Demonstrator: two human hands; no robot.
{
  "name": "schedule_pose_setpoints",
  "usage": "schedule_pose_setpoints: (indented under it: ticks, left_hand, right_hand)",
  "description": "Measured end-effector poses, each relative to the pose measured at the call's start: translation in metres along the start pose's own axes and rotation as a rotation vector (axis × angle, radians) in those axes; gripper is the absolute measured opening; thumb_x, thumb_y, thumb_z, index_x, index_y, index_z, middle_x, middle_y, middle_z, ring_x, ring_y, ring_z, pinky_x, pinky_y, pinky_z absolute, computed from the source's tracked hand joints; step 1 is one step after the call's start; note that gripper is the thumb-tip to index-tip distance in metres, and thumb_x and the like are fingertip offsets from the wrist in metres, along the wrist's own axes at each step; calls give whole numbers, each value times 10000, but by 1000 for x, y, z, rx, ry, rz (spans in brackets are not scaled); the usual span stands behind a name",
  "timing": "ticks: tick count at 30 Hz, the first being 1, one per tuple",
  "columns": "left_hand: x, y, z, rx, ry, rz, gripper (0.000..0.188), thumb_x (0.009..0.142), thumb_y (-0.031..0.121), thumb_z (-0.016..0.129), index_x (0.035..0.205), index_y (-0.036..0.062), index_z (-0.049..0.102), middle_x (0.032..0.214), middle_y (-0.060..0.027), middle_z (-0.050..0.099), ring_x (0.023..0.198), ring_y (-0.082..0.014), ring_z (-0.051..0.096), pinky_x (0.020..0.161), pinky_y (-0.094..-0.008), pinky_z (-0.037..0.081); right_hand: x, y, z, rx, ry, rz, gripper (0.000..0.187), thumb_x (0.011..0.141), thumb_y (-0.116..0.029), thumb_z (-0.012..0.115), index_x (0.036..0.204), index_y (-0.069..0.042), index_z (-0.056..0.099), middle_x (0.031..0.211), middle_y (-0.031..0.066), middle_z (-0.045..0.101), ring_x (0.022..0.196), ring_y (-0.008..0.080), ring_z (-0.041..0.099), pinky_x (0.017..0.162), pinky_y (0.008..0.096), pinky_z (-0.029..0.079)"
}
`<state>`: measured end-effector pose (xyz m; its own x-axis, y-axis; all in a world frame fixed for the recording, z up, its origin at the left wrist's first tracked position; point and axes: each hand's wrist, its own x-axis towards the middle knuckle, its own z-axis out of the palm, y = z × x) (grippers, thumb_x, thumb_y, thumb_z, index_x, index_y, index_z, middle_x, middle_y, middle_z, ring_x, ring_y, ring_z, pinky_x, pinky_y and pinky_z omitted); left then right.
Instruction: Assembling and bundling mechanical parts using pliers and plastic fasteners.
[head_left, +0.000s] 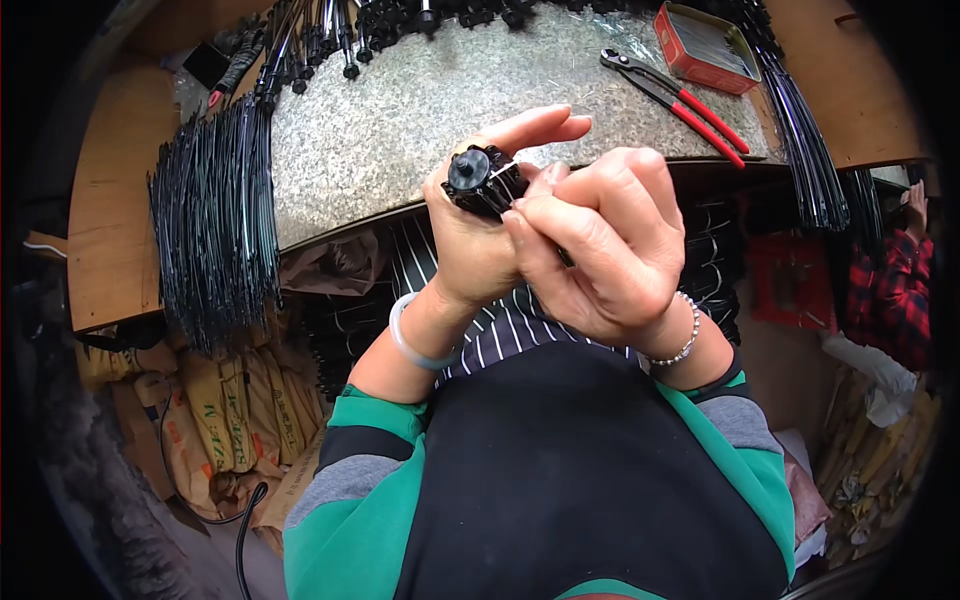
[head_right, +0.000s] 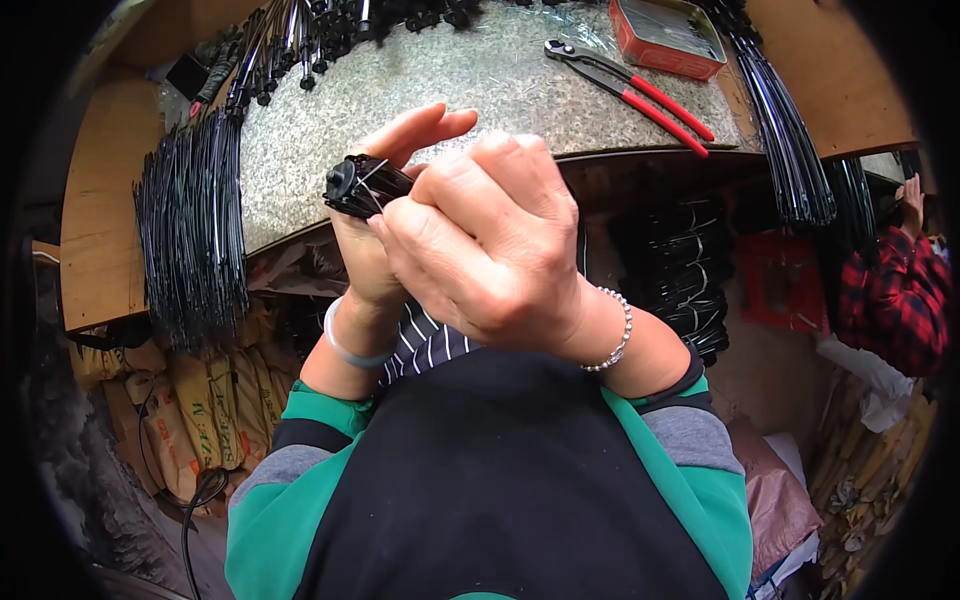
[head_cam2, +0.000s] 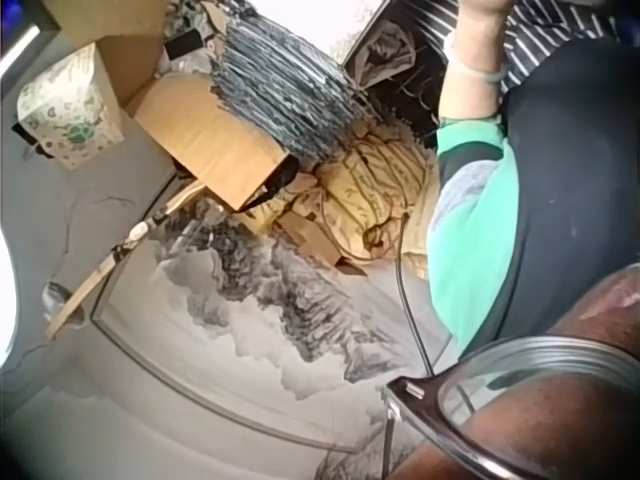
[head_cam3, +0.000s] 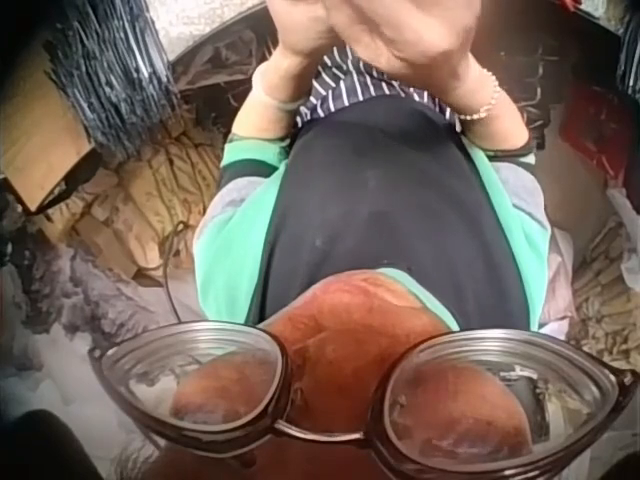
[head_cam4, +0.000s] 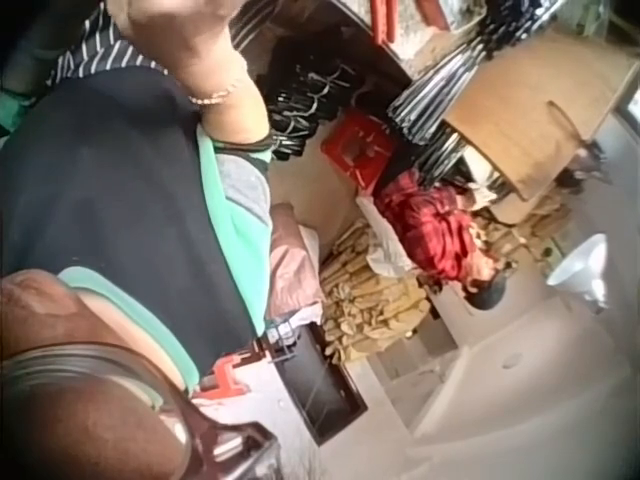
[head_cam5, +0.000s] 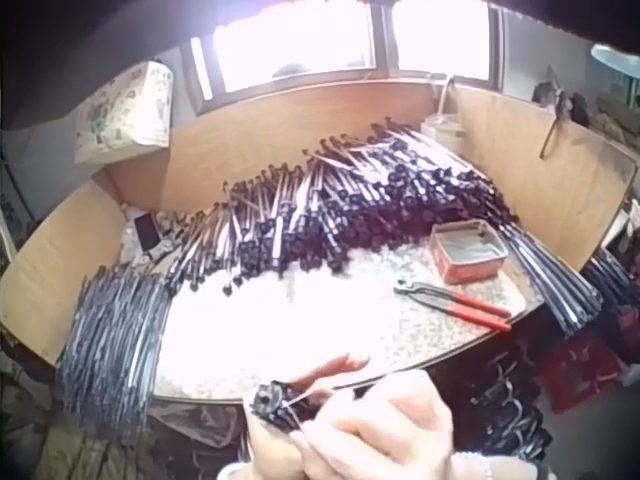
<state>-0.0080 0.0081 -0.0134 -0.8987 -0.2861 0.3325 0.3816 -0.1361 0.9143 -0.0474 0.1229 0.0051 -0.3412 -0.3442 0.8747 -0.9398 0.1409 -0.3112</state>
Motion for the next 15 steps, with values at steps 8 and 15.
schedule_pose_setpoints:
  ticks: [8,15]
  left_hand:
    - [-5,0,-9,-62,-71,-63,266,835,-37,535,1099,-57,528,1012,-203,617,728,-155,630,669,-274,534]
    - [-5,-5,-4,-51,-49,13,208,856,-4,536,1057,-54,536,799,-116,612,584,-103,570,555,-229,481]
  right_hand:
    - [-62,7,16,526,133,596,174,730,-78,726,785,-17,573,774,78,587,643,135,550,542,249,441]
    - [-70,7,22,203,42,282,185,678,57,686,834,5,603,771,104,585,619,208,563,536,286,462]
